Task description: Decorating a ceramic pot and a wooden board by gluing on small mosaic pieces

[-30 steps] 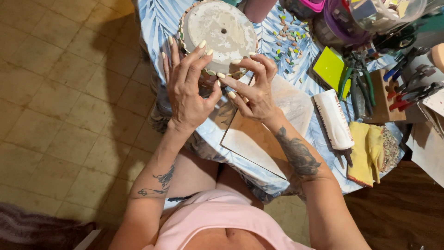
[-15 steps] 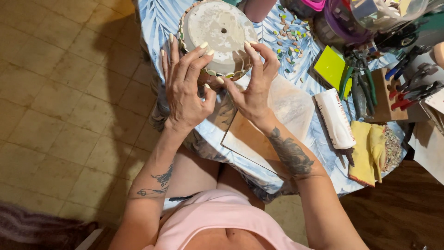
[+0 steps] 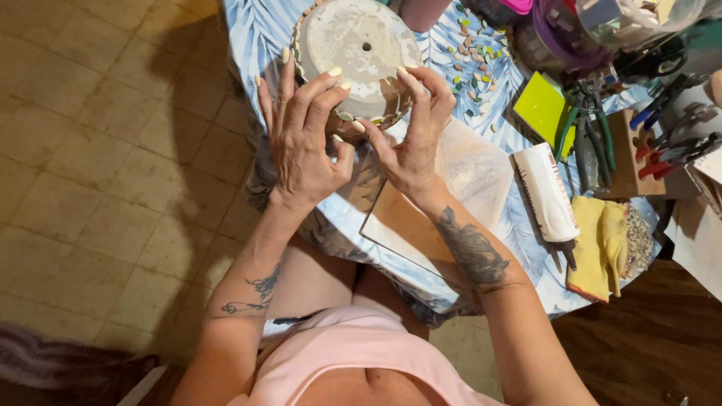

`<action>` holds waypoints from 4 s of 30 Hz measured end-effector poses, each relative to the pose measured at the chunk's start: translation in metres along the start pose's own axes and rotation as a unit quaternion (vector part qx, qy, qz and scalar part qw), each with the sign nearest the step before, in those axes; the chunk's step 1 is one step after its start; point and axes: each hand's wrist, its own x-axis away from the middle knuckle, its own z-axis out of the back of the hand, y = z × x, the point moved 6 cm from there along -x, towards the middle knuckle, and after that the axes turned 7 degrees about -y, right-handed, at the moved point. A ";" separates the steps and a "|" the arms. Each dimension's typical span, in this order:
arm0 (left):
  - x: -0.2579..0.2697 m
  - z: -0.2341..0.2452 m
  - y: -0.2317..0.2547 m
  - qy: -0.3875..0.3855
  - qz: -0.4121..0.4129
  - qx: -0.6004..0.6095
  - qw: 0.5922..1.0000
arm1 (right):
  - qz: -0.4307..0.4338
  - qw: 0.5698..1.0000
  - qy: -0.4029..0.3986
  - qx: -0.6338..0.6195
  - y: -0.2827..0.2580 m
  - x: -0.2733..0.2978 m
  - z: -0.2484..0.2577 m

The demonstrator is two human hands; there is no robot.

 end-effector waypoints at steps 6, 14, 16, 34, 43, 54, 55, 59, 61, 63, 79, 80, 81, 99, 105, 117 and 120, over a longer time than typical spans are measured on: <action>0.005 -0.004 -0.008 -0.032 0.018 0.029 0.999 | 0.025 0.999 -0.020 -0.014 -0.001 0.013 0.028; 0.060 -0.031 0.043 0.028 -0.110 0.125 0.986 | -0.006 0.997 -0.078 -0.010 0.069 0.080 0.075; 0.061 -0.042 0.053 -0.012 -0.101 0.161 0.982 | -0.026 0.995 -0.096 -0.006 0.083 0.091 0.082; 0.038 -0.087 0.051 -0.176 -0.057 0.213 0.959 | -0.129 0.945 -0.210 0.212 0.207 0.079 0.111; 0.036 -0.092 0.051 -0.236 -0.028 0.221 0.946 | -0.076 0.890 -0.298 0.337 0.227 0.077 0.084; 0.038 -0.088 0.045 -0.177 -0.048 0.227 0.957 | -0.008 0.870 -0.202 0.451 0.222 0.085 0.056; 0.037 -0.087 0.046 -0.174 -0.043 0.221 0.959 | -0.002 0.872 -0.202 0.446 0.218 0.083 0.058; 0.039 -0.083 0.047 -0.167 -0.049 0.199 0.964 | -0.046 0.926 -0.197 0.320 0.191 0.073 0.068; 0.040 -0.083 0.050 -0.161 -0.049 0.188 0.968 | -0.067 0.953 -0.191 0.224 0.165 0.073 0.073; 0.042 -0.085 0.055 -0.162 -0.042 0.202 0.965 | -0.251 0.949 -0.161 -0.104 0.148 0.086 0.075; 0.054 -0.072 0.087 -0.164 -0.056 0.226 0.959 | -0.457 0.747 0.003 -0.482 0.065 0.159 0.048; 0.055 -0.074 0.086 -0.163 -0.060 0.223 0.959 | -0.461 0.745 -0.002 -0.483 0.063 0.159 0.048; 0.057 -0.075 0.086 -0.163 -0.062 0.218 0.960 | -0.465 0.741 -0.009 -0.485 0.061 0.159 0.046; 0.047 -0.080 0.079 -0.164 -0.072 0.253 0.951 | -0.417 0.757 -0.131 -0.485 0.046 0.121 0.061; 0.049 -0.083 0.079 -0.185 -0.064 0.254 0.947 | -0.421 0.748 -0.105 -0.502 0.049 0.123 0.059; 0.043 -0.083 0.082 -0.182 -0.046 0.305 0.934 | -0.399 0.765 -0.096 -0.496 0.048 0.126 0.061; 0.044 -0.083 0.084 -0.178 -0.039 0.309 0.933 | -0.387 0.787 -0.114 -0.467 0.040 0.113 0.067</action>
